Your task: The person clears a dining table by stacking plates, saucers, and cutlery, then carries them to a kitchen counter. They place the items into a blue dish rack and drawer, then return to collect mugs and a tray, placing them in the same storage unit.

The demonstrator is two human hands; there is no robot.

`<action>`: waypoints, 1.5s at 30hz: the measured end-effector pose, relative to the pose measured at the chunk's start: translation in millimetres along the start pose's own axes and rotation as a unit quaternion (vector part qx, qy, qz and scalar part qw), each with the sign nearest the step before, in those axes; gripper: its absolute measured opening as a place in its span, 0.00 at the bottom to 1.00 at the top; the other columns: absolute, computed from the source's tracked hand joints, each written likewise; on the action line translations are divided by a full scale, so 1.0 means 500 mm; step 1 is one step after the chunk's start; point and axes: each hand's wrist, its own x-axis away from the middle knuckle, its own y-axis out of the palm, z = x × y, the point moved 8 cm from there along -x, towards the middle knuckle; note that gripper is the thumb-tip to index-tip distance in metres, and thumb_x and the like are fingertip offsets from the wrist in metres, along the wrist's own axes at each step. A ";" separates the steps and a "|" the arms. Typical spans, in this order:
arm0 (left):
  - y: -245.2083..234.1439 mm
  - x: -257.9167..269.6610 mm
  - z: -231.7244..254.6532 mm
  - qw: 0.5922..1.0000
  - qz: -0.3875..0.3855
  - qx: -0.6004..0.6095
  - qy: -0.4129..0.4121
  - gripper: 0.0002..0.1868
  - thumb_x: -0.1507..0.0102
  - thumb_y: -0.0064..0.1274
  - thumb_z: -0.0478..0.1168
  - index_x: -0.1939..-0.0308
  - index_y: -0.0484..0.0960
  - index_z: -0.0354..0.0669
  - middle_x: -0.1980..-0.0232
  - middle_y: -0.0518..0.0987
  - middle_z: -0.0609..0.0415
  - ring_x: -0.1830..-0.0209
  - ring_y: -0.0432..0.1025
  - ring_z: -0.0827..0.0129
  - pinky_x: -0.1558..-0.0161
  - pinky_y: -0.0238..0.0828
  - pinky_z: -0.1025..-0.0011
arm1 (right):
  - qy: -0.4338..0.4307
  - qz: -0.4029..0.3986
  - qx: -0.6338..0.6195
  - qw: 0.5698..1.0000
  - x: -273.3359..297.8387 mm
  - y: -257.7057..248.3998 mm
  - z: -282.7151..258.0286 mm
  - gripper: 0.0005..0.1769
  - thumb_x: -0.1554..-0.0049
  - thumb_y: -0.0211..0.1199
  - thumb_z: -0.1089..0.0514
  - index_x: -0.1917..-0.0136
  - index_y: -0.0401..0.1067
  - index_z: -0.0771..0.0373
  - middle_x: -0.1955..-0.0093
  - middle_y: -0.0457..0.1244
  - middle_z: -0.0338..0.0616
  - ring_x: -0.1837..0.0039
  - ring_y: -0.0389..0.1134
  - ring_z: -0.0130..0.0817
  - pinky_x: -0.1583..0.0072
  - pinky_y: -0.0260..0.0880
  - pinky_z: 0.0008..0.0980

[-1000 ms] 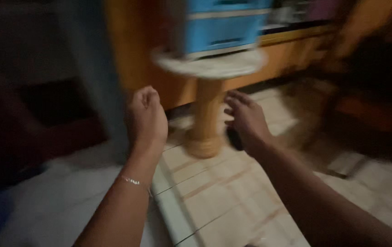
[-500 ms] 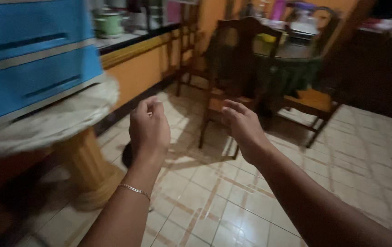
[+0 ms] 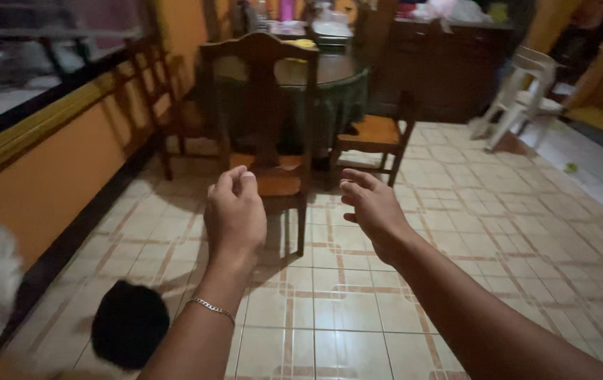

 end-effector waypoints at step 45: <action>1.206 -1.018 0.146 0.995 -0.002 -0.012 0.095 0.28 0.37 0.51 0.46 0.34 0.75 0.42 0.33 0.74 0.41 0.33 0.69 0.50 0.34 0.63 0.58 | -0.181 -0.012 0.023 0.983 -1.526 -0.377 -0.195 0.30 0.39 0.56 0.53 0.24 0.61 0.55 0.27 0.62 0.42 0.28 0.64 0.34 0.34 0.68 0.35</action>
